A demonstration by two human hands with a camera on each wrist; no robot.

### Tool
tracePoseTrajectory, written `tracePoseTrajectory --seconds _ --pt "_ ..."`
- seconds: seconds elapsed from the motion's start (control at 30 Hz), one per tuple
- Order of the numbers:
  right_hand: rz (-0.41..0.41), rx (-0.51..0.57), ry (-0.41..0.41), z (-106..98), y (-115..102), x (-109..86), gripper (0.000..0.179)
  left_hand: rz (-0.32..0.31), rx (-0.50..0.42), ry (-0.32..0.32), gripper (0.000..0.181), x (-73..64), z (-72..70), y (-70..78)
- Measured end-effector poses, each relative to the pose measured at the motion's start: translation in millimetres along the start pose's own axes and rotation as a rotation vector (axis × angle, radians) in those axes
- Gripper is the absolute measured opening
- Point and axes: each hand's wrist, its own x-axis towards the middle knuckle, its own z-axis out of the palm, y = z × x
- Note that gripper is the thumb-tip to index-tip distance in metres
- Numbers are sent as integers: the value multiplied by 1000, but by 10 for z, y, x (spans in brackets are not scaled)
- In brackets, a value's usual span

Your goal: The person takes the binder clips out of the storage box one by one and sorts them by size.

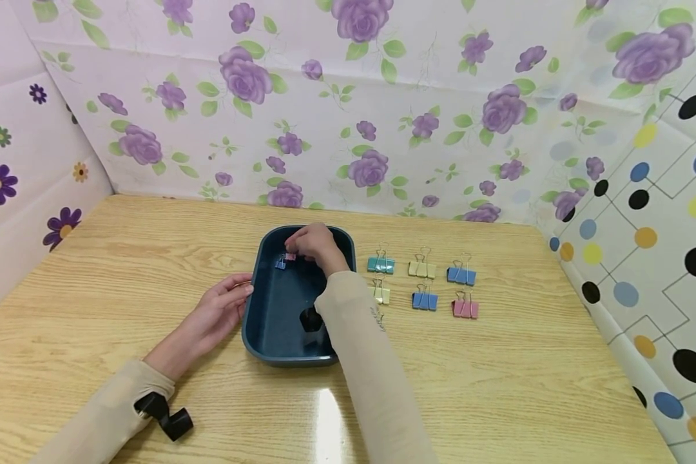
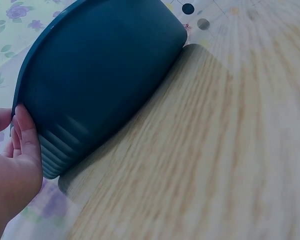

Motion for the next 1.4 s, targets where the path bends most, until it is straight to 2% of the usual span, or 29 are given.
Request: tracePoseTrajectory --seconds 0.2,0.4,0.63,0.83,1.1,1.4 --pt "-69 30 -30 -97 -136 -55 14 4 -10 13 21 -3 -1 0" --pt "-103 51 -59 -236 -272 -176 18 4 -7 8 21 2 -7 -8" --pt "-167 30 -85 -434 -279 -316 24 1 19 -10 25 18 -4 -21" --pt "-161 14 -76 -611 -147 -434 24 -3 19 -7 26 26 11 -22" --pt "-134 47 -57 -845 165 -640 27 -3 26 -5 26 22 7 -17" --pt "-119 4 -28 -1039 444 -817 29 -8 9 16 25 14 -5 -13"
